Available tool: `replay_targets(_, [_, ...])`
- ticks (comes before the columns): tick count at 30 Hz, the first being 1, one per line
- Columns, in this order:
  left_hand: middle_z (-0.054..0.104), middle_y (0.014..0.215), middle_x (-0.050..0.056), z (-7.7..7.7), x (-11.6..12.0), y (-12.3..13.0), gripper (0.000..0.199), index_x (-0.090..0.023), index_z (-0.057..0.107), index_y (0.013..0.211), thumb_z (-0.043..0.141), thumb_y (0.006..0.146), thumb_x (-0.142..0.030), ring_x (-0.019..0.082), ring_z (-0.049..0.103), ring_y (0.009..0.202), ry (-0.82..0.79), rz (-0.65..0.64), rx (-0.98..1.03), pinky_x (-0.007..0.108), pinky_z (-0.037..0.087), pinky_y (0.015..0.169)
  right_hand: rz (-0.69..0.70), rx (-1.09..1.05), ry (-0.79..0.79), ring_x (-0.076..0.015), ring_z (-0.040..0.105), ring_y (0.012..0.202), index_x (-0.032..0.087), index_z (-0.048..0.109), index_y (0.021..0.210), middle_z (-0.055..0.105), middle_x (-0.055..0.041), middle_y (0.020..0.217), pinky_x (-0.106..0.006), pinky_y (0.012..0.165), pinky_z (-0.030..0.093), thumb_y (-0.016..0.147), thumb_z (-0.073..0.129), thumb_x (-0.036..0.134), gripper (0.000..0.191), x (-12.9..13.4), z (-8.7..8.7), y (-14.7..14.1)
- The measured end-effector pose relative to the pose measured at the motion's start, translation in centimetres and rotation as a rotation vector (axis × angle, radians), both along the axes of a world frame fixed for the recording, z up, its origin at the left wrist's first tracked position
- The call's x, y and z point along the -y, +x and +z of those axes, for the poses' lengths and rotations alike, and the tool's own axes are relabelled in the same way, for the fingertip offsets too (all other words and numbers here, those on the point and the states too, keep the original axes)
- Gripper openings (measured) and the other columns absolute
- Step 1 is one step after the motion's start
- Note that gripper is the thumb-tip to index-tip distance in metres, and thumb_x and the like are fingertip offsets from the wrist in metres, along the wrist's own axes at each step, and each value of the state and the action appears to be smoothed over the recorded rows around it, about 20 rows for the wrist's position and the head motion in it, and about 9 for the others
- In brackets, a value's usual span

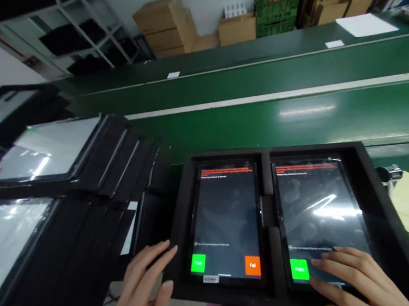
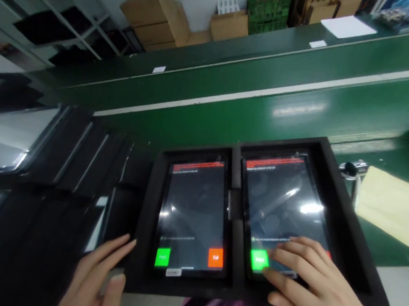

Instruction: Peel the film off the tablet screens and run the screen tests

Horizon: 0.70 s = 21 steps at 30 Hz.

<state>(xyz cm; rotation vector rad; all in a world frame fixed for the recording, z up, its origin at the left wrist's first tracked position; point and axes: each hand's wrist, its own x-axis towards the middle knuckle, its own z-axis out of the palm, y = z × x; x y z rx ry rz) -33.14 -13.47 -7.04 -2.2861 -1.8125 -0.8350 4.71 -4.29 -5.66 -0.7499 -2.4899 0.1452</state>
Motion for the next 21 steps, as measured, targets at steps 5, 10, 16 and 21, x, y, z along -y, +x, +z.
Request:
replay_targets(5, [0.069,0.121,0.004,0.6,-6.8,-0.8,0.024,-0.021,0.062,0.129,0.046,0.111,-0.023,0.011,0.065,0.113,0.052,-0.049,-0.052,0.018,0.05,0.099,-0.048,0.09,0.057,-0.0169,0.053,0.114,0.027,0.079,0.088,0.07,0.0006,0.118,-0.035,0.103,0.04,0.113,0.033,0.042,0.054,-1.1,0.9,-0.6])
replay_targets(10, [0.073,0.12,0.011,-0.7,-15.3,-1.4,0.054,-0.021,0.077,0.116,0.036,0.112,-0.056,0.025,0.071,0.107,0.052,-0.102,-0.129,0.04,0.057,0.09,-0.052,0.127,0.11,-0.0183,0.053,0.106,0.022,0.08,0.102,0.068,-0.0053,0.121,-0.038,0.094,0.041,0.113,0.036,0.043,0.05,-7.7,1.5,-2.1])
replay_targets(16, [0.072,0.114,0.016,-2.3,-19.4,-1.8,0.058,-0.023,0.083,0.109,0.033,0.113,-0.052,0.03,0.068,0.101,0.207,-0.146,-0.265,0.044,0.05,0.08,-0.331,0.369,-0.191,-0.0341,0.051,0.132,0.016,0.075,0.132,0.052,-0.0157,0.152,-0.054,0.105,0.045,0.106,0.05,0.055,0.054,-14.3,0.6,-5.3])
replay_targets(21, [0.071,0.1,0.009,-0.8,-17.2,-0.8,0.039,-0.019,0.075,0.083,0.051,0.11,-0.033,0.021,0.066,0.088,0.357,-0.23,-0.146,0.04,0.047,0.085,-0.238,0.237,-0.106,-0.0232,0.057,0.12,0.023,0.082,0.096,0.065,-0.0036,0.136,-0.044,0.1,0.045,0.109,0.043,0.057,0.054,-13.1,-0.5,-4.0])
